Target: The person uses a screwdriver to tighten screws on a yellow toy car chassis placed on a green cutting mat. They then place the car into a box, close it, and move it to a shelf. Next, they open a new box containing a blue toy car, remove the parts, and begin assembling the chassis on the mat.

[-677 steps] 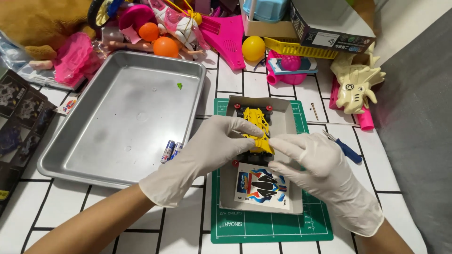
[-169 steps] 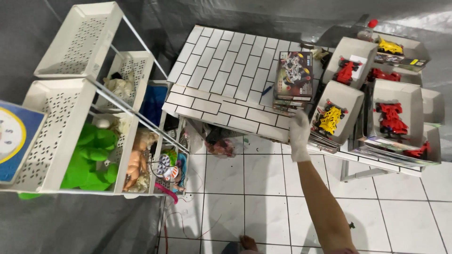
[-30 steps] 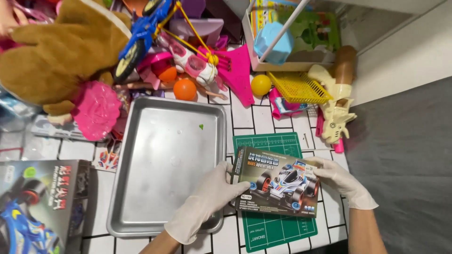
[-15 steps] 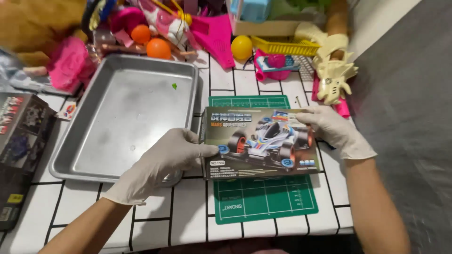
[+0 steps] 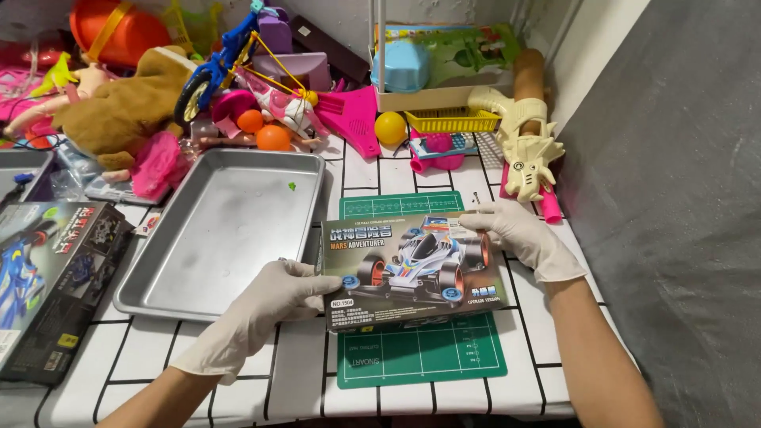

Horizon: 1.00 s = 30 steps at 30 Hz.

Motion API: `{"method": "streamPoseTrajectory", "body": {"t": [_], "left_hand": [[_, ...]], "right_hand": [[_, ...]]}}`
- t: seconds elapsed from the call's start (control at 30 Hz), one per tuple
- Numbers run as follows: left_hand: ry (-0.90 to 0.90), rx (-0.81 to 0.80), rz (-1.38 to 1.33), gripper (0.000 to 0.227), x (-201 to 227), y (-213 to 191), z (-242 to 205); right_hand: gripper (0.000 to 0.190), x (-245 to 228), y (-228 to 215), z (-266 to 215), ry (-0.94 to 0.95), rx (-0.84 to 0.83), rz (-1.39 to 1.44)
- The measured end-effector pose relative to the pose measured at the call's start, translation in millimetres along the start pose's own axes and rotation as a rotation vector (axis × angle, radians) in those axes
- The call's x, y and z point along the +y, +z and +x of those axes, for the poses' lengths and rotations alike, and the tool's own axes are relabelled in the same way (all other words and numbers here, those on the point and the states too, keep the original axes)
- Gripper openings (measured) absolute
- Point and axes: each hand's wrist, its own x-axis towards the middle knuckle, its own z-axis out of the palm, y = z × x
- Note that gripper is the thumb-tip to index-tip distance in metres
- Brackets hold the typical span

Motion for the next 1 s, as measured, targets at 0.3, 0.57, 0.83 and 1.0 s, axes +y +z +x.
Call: {"method": "streamPoseTrajectory", "body": {"t": [0.3, 0.57, 0.83, 1.0], "left_hand": [[-0.141, -0.041, -0.237, 0.013, 25, -2, -4], [-0.225, -0.039, -0.014, 0.024, 56, -5, -25], [-0.058, 0.017, 0.233, 0.039, 69, -21, -40], [0.176, 0.109, 0.192, 0.047, 66, -33, -30]], "right_hand": [[0.035, -3, -13, 3, 0.031, 0.002, -0.030], [0.020, 1, -15, -2, 0.017, 0.015, 0.016], [0.043, 5, -22, -10, -0.101, -0.088, 0.180], [0.066, 0, -43, -29, -0.288, -0.143, 0.113]]}}
